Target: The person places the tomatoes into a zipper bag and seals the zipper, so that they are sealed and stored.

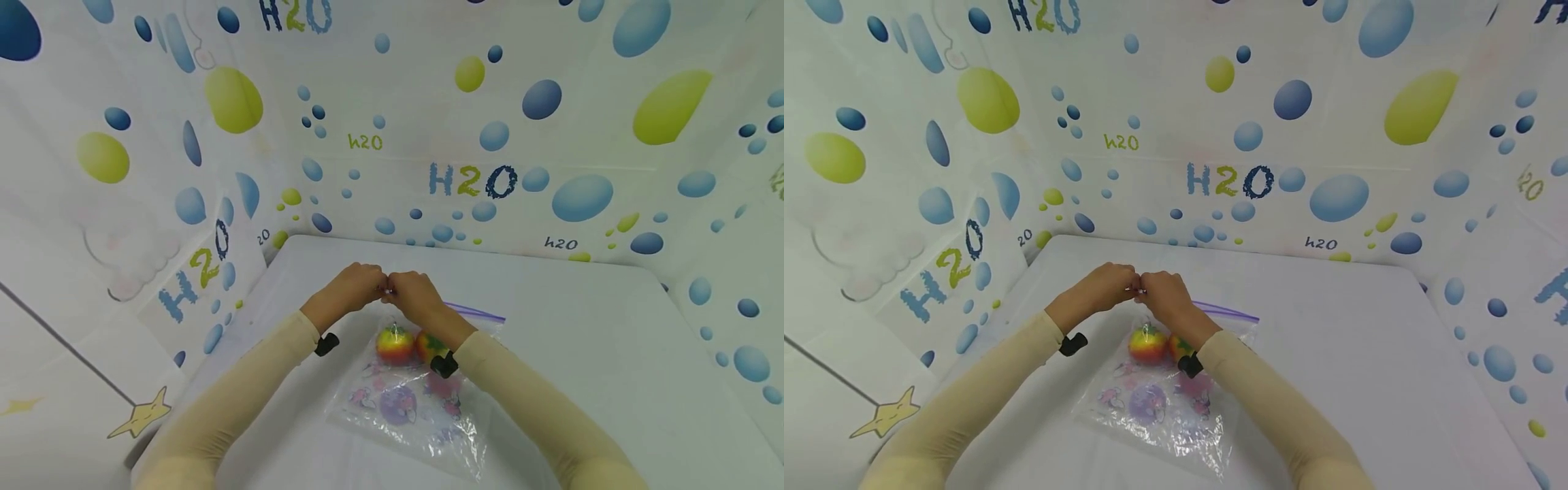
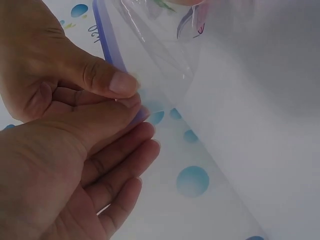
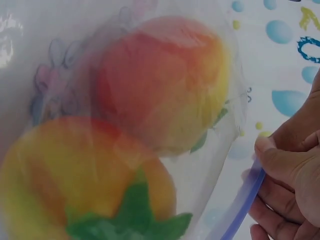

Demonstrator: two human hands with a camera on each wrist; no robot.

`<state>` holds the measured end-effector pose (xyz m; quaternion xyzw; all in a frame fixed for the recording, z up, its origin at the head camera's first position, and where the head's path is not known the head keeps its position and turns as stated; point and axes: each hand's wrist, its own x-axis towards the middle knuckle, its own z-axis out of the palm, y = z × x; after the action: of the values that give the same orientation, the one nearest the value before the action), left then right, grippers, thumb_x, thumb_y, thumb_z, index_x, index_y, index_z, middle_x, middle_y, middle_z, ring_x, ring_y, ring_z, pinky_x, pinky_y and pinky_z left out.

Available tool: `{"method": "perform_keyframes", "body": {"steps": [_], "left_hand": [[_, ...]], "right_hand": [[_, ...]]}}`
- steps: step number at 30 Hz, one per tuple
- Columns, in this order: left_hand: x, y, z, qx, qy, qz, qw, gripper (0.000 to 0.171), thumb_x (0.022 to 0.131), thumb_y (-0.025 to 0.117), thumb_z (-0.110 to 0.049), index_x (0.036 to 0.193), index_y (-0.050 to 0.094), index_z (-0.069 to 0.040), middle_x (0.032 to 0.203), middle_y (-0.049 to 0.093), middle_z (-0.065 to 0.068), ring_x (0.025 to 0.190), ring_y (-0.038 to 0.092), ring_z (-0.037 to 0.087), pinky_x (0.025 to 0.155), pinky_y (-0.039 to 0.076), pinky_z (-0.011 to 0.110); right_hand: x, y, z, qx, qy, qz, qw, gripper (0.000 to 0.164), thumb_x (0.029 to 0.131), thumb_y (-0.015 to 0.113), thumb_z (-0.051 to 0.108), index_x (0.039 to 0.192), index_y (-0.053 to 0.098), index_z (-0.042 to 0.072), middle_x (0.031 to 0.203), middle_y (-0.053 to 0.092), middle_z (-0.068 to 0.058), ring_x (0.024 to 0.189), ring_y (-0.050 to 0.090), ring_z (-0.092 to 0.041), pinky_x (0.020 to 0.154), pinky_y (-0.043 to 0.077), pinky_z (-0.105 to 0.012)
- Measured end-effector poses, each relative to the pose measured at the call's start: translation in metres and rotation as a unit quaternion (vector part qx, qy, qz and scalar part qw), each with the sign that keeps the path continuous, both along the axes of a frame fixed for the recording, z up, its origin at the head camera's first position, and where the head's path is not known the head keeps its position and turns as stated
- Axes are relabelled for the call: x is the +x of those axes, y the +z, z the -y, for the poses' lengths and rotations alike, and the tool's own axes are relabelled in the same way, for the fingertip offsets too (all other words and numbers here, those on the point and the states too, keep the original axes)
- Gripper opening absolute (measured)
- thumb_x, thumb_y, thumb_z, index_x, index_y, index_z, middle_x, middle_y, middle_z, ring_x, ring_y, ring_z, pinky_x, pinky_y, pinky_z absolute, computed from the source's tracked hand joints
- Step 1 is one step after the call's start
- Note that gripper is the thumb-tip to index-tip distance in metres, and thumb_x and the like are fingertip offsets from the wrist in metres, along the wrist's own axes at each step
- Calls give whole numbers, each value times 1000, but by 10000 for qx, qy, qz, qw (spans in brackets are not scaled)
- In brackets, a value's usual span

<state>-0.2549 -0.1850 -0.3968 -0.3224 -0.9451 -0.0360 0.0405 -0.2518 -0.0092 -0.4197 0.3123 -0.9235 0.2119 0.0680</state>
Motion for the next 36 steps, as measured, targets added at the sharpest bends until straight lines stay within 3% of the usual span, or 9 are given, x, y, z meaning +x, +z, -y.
{"method": "perform_keyframes", "body": {"steps": [7, 20, 27, 36], "left_hand": [[-2, -1, 3, -101, -16, 149, 9998, 9, 99, 76, -15, 102, 82, -11, 90, 74, 2, 80, 67, 18, 78, 58, 35], [2, 2, 8, 104, 82, 500, 9987, 14, 100, 74, -14, 109, 83, -10, 97, 79, 2, 85, 71, 18, 84, 61, 34], [4, 4, 8, 208, -76, 784, 9967, 14, 99, 73, -10, 108, 83, -9, 99, 79, 4, 86, 70, 17, 84, 61, 32], [2, 6, 7, 267, -246, 897, 9953, 13, 99, 73, -9, 107, 83, -8, 98, 79, 4, 86, 71, 18, 83, 60, 32]], "right_hand": [[-2, 0, -3, -138, 376, 168, 9991, 14, 95, 79, 18, 102, 78, 6, 97, 80, -4, 85, 74, -19, 84, 60, -31], [-9, 1, -9, -130, 1125, 270, 9932, 13, 98, 75, 15, 108, 78, 8, 106, 81, -2, 97, 74, -17, 96, 58, -30], [-11, 2, -13, -169, 1613, 189, 9866, 12, 97, 75, 15, 104, 79, 7, 102, 81, -2, 92, 73, -15, 90, 58, -28], [-15, -1, -18, -192, 1726, 204, 9846, 12, 99, 72, 16, 105, 79, 8, 103, 81, -1, 92, 73, -14, 90, 58, -27]]}}
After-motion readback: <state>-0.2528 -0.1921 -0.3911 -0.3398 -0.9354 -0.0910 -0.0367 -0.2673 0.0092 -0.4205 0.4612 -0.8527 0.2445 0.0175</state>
